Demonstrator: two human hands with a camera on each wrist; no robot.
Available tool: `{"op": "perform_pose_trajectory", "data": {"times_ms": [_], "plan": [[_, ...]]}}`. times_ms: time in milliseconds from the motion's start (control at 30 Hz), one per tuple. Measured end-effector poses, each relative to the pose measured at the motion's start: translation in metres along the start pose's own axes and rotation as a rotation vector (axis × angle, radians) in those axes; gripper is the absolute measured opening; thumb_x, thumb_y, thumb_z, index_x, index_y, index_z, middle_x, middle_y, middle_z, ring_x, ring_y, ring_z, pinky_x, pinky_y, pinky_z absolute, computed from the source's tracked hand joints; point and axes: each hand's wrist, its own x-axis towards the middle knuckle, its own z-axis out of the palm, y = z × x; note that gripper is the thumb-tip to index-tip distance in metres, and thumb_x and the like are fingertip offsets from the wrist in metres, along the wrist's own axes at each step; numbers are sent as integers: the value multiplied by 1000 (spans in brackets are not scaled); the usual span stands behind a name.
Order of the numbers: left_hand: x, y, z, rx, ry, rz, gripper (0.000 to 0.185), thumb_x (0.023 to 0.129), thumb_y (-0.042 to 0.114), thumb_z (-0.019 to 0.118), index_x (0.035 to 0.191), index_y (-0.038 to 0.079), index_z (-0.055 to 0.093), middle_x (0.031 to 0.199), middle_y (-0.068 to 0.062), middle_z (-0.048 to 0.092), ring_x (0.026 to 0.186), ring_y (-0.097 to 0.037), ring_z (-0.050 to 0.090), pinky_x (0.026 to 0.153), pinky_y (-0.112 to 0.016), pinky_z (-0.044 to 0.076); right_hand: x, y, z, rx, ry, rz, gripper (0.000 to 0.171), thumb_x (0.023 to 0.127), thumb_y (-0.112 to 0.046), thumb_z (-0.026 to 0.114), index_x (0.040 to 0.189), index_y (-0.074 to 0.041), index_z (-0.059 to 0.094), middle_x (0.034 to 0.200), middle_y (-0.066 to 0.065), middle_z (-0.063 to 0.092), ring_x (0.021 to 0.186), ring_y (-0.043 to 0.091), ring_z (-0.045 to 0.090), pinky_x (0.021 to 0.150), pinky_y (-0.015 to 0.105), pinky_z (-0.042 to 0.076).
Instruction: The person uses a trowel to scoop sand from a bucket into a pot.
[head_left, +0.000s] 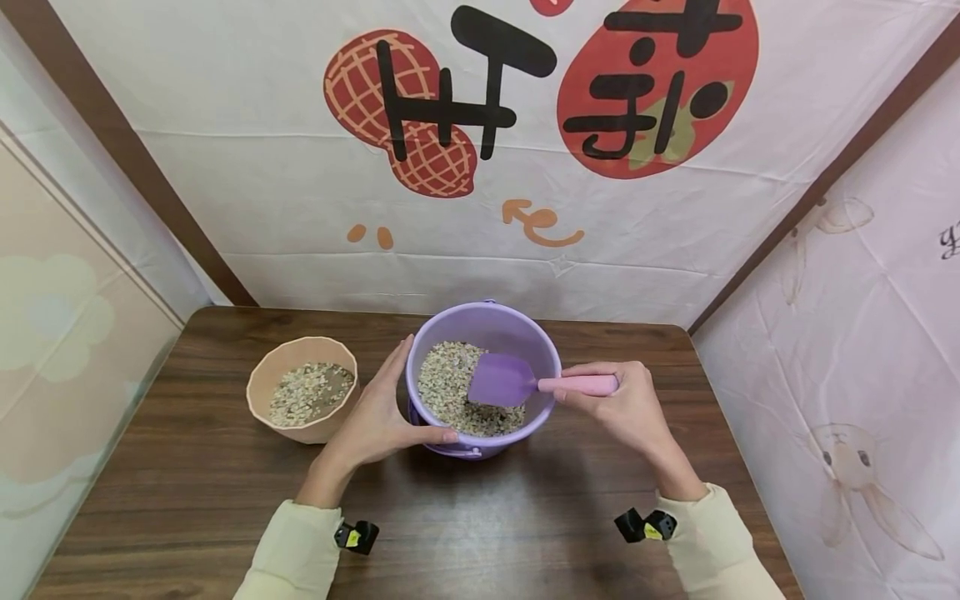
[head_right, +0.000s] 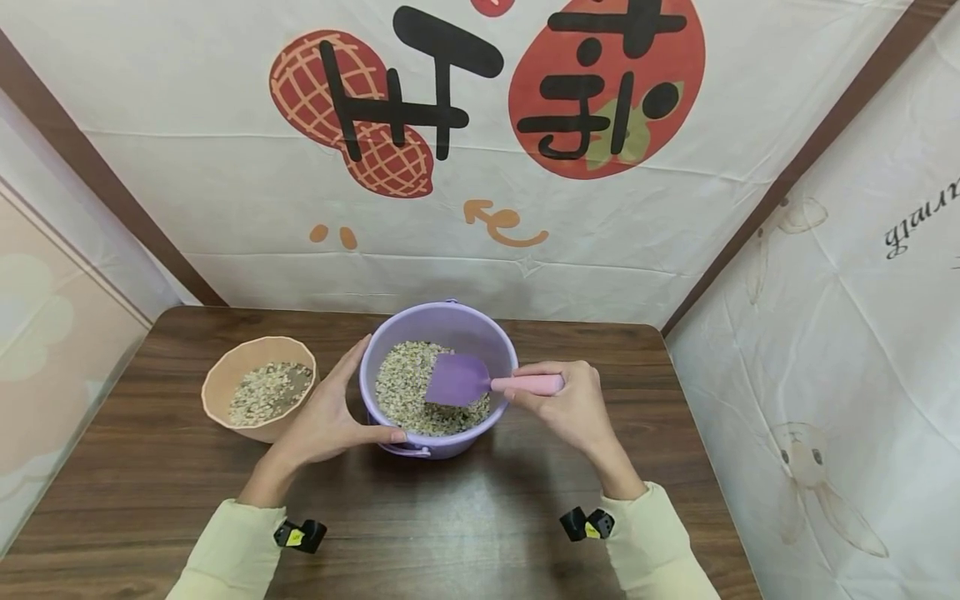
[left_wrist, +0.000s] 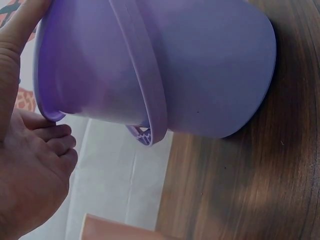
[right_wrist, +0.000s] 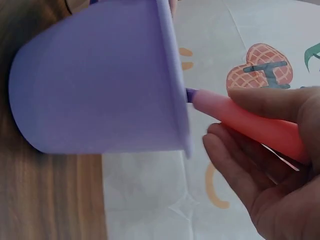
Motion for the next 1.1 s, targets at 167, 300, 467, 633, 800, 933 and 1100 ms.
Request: {"op": "perform_pose_trajectory", "data": {"times_ms": [167,300,467,633,800,933,1100], "plan": [[0,0,0,13,-1,-6,146,55,58,96,165,18,10,168,-13,16,150,-35,22,117,-59,26,5,-8,-3,-119,-70,-25,17,81,-16,88,93,-27,85,89,-14,77,91,9,74,77,25,56],[0,1,0,14,0,-4,146,54,58,96,165,18,10,168,-13,16,150,-35,23,117,-59,27,8,-13,-2,-215,-83,-64,22,77,-13,90,91,-30,85,85,-19,75,85,5,73,70,26,56],[1,0,0,19,2,-1,146,54,59,96,165,18,11,167,-13,17,150,-34,24,117,-59,28,13,-17,1,-306,-111,-107,21,77,-14,89,90,-30,85,84,-23,74,79,2,70,60,26,54],[1,0,0,23,4,7,146,53,60,96,165,18,11,167,-15,18,150,-34,24,117,-58,28,19,-18,5,-400,-151,-157,22,78,-12,87,90,-31,85,85,-25,74,79,-1,68,75,29,48],[1,0,0,25,1,2,147,53,61,96,165,19,10,167,-16,18,150,-34,23,117,-59,28,23,-22,11,-424,-173,-151,20,77,-11,86,88,-29,85,84,-22,74,79,2,67,65,27,49],[2,0,0,21,-3,-6,147,54,60,96,165,19,10,167,-15,17,150,-35,23,117,-59,28,27,-25,16,-414,-193,-134,19,77,-12,88,86,-28,85,84,-20,75,80,5,67,63,27,51],[2,0,0,17,-3,-10,146,54,60,96,165,19,10,167,-15,17,150,-35,24,116,-59,29,31,-25,21,-396,-196,-118,16,75,-15,90,84,-26,85,81,-19,75,77,6,67,59,27,52]]}}
